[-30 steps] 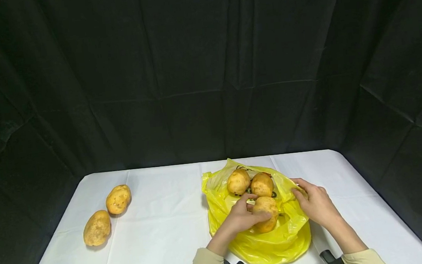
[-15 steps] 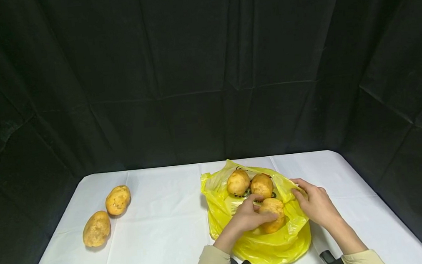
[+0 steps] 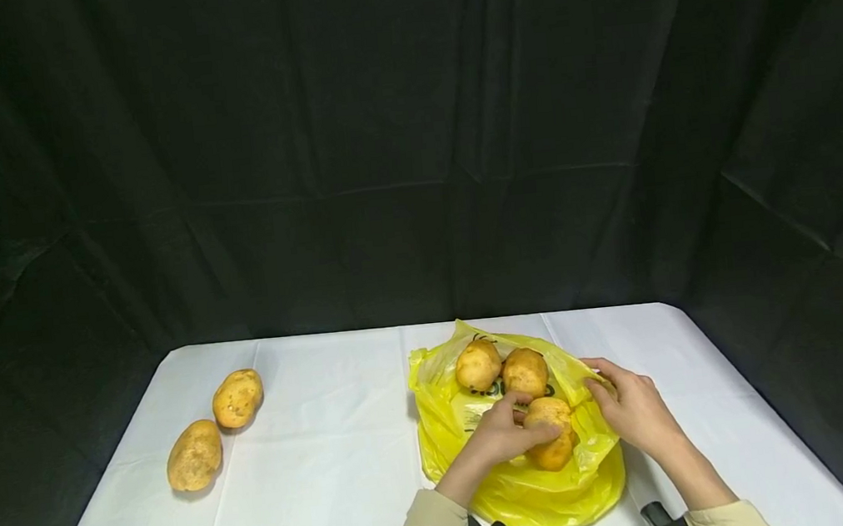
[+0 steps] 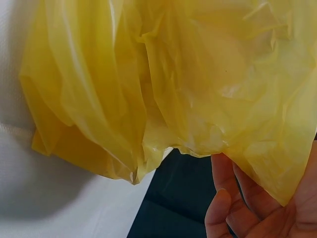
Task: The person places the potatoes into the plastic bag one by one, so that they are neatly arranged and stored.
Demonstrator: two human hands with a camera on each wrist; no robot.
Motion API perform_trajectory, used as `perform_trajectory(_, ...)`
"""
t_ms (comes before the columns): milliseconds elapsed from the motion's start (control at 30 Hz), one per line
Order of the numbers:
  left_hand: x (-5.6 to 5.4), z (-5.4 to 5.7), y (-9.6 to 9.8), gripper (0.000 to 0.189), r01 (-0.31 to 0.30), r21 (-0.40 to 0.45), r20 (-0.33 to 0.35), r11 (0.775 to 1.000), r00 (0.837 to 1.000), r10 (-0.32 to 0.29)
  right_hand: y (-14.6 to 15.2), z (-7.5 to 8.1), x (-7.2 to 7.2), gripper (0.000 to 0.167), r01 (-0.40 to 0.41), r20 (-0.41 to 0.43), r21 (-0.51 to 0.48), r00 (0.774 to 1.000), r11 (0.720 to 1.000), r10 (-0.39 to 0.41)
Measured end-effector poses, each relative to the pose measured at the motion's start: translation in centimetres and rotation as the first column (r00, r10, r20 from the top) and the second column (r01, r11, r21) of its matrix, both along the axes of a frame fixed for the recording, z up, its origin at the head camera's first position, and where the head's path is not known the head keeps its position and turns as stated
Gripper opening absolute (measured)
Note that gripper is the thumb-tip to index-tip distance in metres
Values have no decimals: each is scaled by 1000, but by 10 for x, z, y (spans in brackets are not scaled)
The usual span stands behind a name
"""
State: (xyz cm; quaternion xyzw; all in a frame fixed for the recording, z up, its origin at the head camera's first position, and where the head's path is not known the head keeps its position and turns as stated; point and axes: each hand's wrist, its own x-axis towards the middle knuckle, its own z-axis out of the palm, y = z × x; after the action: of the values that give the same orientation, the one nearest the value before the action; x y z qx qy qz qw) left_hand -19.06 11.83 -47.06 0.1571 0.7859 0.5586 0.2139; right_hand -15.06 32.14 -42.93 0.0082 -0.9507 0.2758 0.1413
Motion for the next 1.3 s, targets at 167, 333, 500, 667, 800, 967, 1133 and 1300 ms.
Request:
perform_trajectory(167,-2,-3,0,61,19,-59,-60,998,998,-23,0,0,0,29,0,-3,0,1000,1000,0)
perform_trajectory(333,-3,-4,-2,57,35,-44,-61,998,997,-38,0,0,0,29,12,9,1,1000,1000,-12)
perform_trajectory(500,-2,-5,-5,47,10,-14,-51,1000,999,-11,0,0,0,30,17,15,-2,1000,1000,-17)
perform_trajectory(667,-2,-4,-8,47,7,-18,-66,1000,998,-8,0,0,1,30,15,13,-3,1000,1000,-15)
perform_trajectory(800,-1,-5,-13,48,5,-11,-104,1000,995,-6,0,0,0,30,20,20,-6,1000,1000,-20)
perform_trajectory(967,1,-9,-20,45,-22,33,-172,999,985,27,-2,0,0,31,24,47,-5,999,1000,-24)
perform_trajectory(1133,4,-12,-26,37,-54,106,-246,993,966,79,-3,0,1,32,24,76,-5,997,1000,-23)
perform_trajectory(1300,5,-12,-33,22,-84,183,-361,980,921,147,-3,0,1,32,14,68,-3,998,1000,-14)
